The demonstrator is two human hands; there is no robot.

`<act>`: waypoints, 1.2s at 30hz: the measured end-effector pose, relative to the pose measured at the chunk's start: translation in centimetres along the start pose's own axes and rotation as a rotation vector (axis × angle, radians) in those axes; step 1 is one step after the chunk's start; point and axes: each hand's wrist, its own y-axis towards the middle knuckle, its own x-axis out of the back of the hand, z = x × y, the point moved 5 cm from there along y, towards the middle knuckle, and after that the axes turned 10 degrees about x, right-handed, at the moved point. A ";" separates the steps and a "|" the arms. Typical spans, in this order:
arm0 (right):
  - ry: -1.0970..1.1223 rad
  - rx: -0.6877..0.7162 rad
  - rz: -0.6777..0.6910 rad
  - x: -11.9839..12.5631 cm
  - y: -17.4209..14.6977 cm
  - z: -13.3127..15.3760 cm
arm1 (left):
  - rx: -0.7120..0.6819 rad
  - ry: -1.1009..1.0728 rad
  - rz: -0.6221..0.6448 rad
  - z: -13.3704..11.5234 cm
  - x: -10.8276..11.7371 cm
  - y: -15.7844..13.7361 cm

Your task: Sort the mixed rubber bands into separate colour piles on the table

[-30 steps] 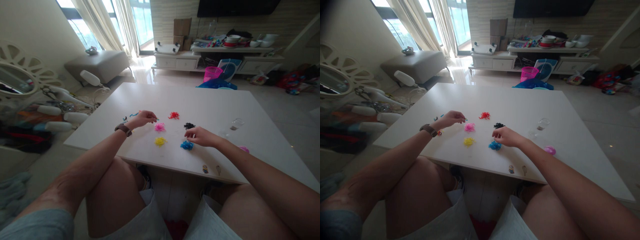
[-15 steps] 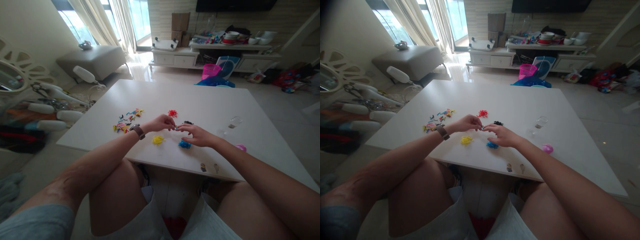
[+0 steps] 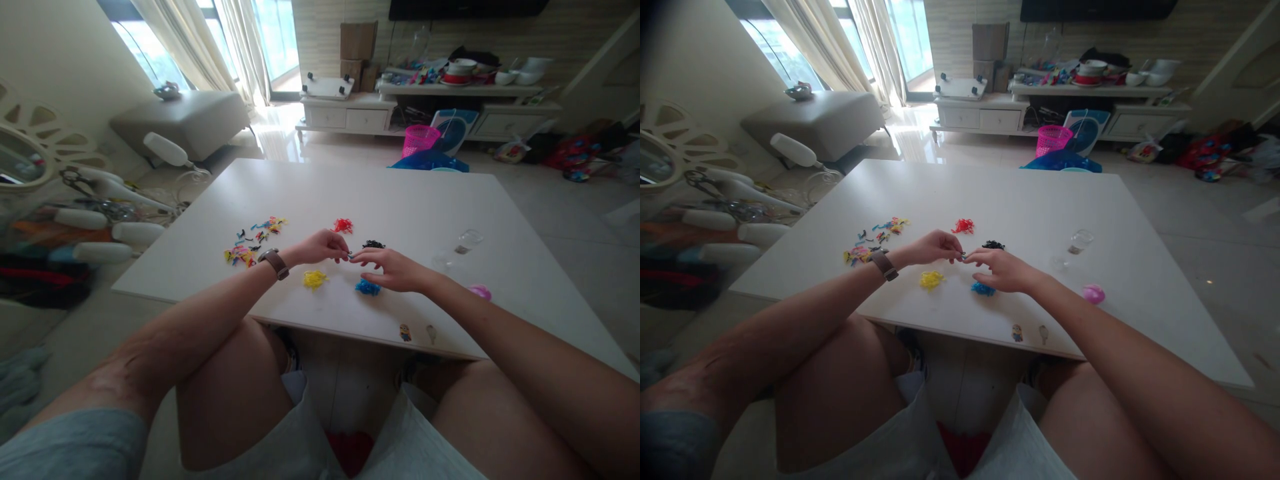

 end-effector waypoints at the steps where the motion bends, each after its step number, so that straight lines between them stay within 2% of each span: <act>1: 0.000 -0.004 -0.006 0.1 0.0 0.0 | -0.002 0.007 0.000 0.0 0.0 0.0; 4: -0.019 -0.041 0.011 0.4 0.1 -0.1 | 0.003 0.062 -0.007 0.0 0.3 -0.1; 12: -0.060 -0.185 0.143 1.0 -0.6 -1.2 | 0.013 0.463 -0.082 0.5 2.5 -0.5; 18: -0.054 -0.288 0.305 0.2 -1.3 -2.1 | 0.048 0.534 -0.036 1.3 3.6 -1.0; 24: -0.045 -0.370 0.391 -0.6 -1.7 -2.6 | 0.097 0.517 -0.036 1.3 4.1 -1.6; 29: -0.059 -0.406 0.337 -0.3 -1.7 -2.7 | 0.142 0.515 -0.024 1.2 4.1 -1.9; 36: -0.061 -0.369 0.276 -0.2 -1.6 -3.0 | 0.200 0.499 0.043 1.7 4.0 -1.9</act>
